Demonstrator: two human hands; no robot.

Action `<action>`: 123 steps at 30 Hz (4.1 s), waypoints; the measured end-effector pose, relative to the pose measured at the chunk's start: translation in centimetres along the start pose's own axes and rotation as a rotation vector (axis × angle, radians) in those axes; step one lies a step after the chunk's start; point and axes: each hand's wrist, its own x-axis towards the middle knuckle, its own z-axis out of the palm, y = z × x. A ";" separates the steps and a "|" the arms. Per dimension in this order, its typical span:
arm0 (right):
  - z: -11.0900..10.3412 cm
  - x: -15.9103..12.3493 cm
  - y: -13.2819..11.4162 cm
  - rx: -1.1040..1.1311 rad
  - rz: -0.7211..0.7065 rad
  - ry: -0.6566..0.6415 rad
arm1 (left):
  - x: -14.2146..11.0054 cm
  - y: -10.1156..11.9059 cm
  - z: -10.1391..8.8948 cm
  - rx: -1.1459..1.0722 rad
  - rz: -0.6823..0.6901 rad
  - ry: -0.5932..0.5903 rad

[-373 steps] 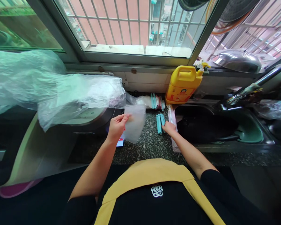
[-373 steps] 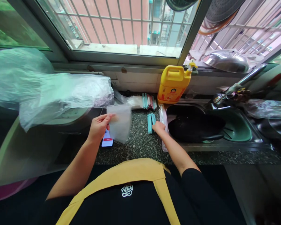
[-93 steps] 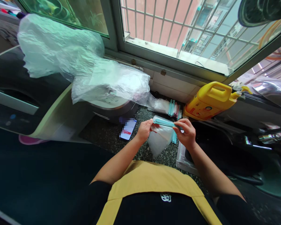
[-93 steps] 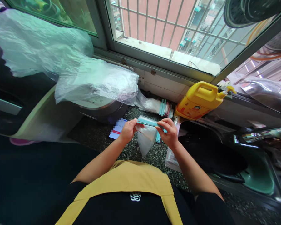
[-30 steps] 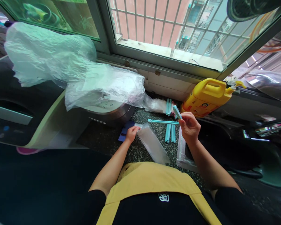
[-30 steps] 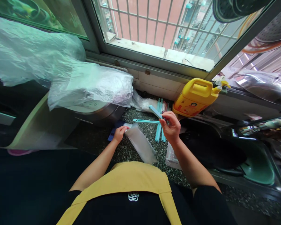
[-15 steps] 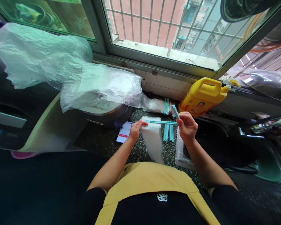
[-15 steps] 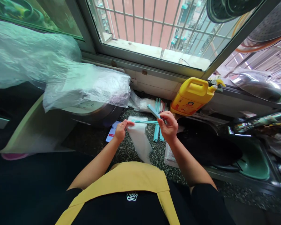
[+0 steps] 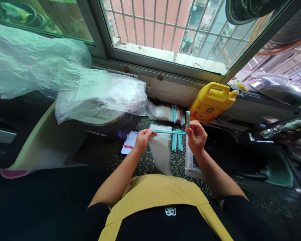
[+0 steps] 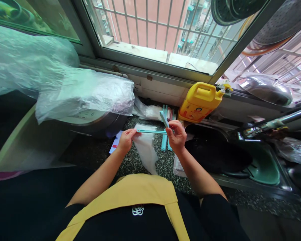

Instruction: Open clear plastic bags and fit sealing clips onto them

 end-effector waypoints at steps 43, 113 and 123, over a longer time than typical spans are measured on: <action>-2.7 -2.0 0.3 0.048 0.178 0.190 | 0.4 -1.3 0.7 -0.101 -0.061 -0.004; -1.7 -0.9 0.6 -0.044 0.059 0.042 | -3.1 3.0 0.8 -0.042 0.173 -0.239; -1.0 -1.9 1.1 0.049 0.083 0.018 | -2.2 2.8 0.8 -0.046 0.079 -0.221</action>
